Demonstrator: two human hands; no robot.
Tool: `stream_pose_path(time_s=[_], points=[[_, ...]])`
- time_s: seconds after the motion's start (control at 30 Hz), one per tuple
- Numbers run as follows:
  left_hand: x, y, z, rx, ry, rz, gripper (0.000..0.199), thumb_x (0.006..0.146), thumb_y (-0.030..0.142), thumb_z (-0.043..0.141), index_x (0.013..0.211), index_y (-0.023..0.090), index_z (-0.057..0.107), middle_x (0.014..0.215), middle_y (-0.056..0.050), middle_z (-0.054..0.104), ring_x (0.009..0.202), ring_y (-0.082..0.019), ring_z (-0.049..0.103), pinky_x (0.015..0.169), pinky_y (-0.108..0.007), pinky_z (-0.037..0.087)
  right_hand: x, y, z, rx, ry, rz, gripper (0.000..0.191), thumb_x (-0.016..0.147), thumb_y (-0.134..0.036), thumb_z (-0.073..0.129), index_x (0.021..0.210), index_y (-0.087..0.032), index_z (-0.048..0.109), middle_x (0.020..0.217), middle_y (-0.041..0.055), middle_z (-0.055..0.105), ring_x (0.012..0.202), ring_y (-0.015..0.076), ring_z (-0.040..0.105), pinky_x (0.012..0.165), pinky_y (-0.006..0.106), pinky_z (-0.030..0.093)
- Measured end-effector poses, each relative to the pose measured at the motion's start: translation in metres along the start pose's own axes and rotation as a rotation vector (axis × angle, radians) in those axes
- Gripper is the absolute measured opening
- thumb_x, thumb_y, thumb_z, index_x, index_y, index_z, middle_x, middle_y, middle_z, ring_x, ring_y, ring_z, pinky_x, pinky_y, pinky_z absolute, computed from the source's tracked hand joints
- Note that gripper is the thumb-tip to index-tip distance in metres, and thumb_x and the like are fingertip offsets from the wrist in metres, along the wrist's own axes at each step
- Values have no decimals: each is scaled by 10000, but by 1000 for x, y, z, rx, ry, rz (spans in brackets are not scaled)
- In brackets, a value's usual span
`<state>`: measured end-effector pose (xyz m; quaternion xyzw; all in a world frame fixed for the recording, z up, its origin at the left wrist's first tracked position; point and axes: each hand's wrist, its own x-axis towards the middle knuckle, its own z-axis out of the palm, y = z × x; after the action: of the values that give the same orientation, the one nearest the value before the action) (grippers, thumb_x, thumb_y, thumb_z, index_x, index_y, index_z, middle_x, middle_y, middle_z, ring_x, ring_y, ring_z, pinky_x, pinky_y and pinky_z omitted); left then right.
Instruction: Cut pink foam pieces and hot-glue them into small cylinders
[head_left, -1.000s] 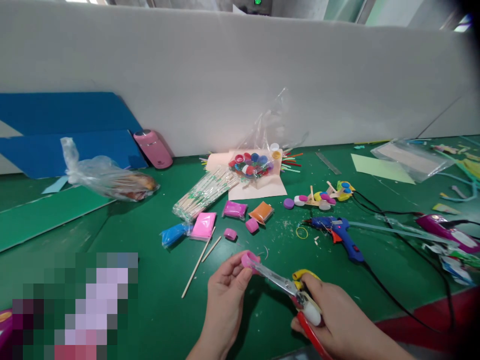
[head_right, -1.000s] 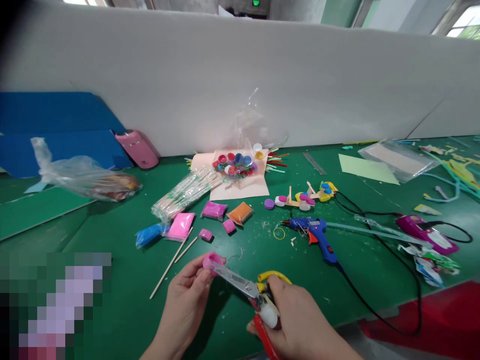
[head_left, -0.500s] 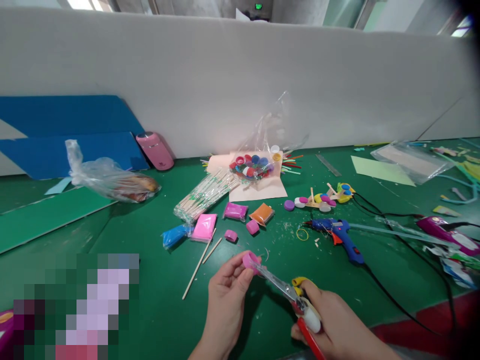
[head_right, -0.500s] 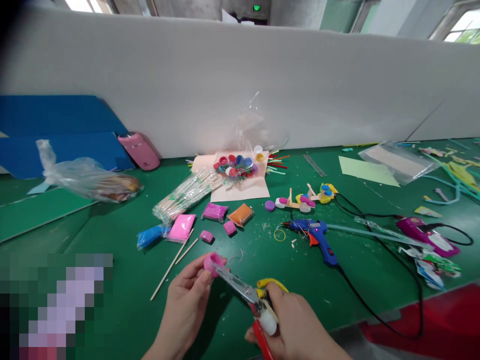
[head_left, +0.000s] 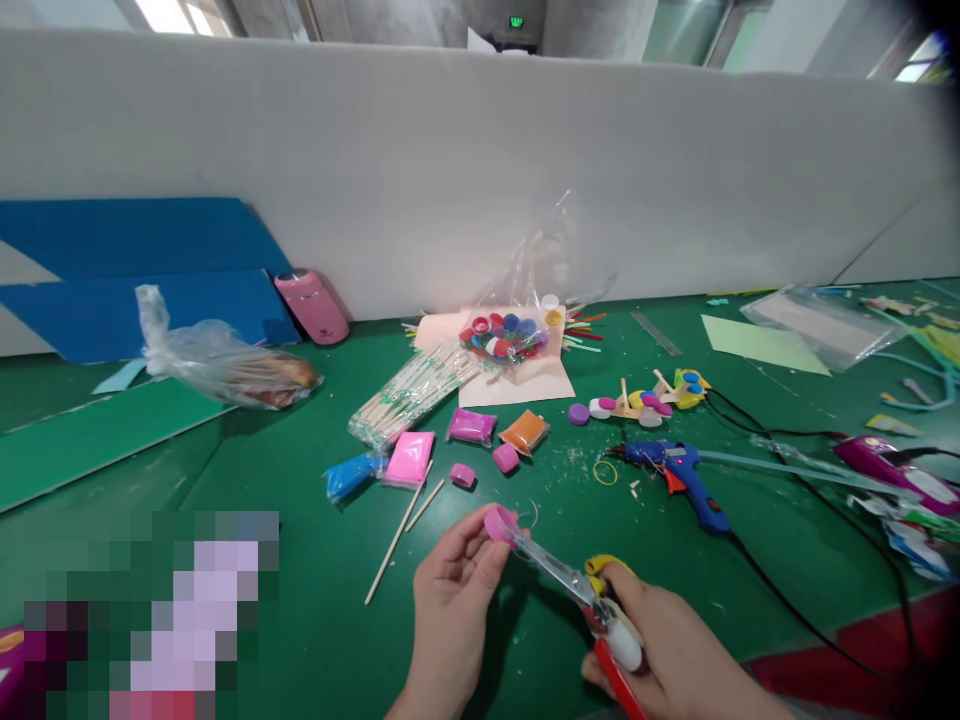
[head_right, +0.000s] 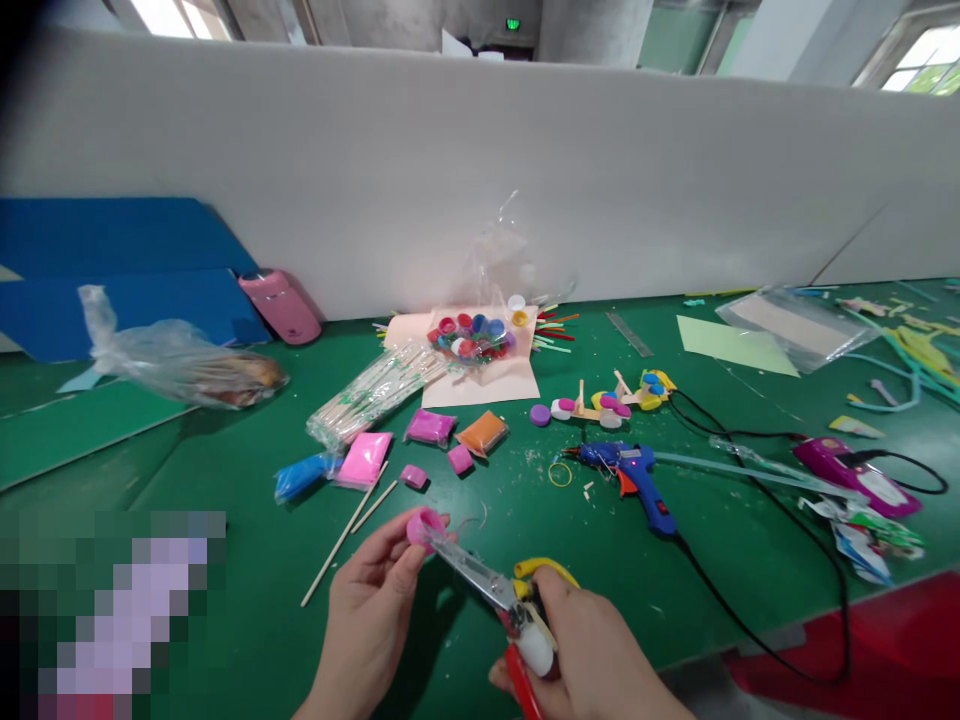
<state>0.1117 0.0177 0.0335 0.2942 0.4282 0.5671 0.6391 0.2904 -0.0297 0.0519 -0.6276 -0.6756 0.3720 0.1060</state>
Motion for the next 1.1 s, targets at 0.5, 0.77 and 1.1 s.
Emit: stream_pose_path(time_s=[0.5, 0.77, 1.1], points=[[-2, -1, 0, -40, -1, -4, 248, 661, 171, 656, 908, 194, 643, 820, -21, 705, 773, -133, 640, 734, -200, 485, 1, 1, 2, 5, -20, -10, 261, 632, -323, 575, 781, -209, 393, 588, -19, 569, 467, 142, 476, 425, 217, 265], [-2, -2, -1, -6, -16, 14, 234, 687, 165, 633, 913, 224, 640, 837, 8, 707, 782, -106, 636, 734, -158, 477, 0, -4, 3, 99, -51, 32, 268, 617, -297, 584, 753, -223, 366, 552, -43, 523, 455, 121, 457, 419, 195, 278], [-4, 4, 1, 87, 1, 67, 260, 633, 132, 670, 881, 209, 663, 834, -9, 712, 760, -135, 648, 706, -180, 499, 1, -2, 4, 49, -15, 3, 283, 602, -291, 590, 782, -209, 388, 599, -18, 565, 480, 137, 478, 438, 208, 276]])
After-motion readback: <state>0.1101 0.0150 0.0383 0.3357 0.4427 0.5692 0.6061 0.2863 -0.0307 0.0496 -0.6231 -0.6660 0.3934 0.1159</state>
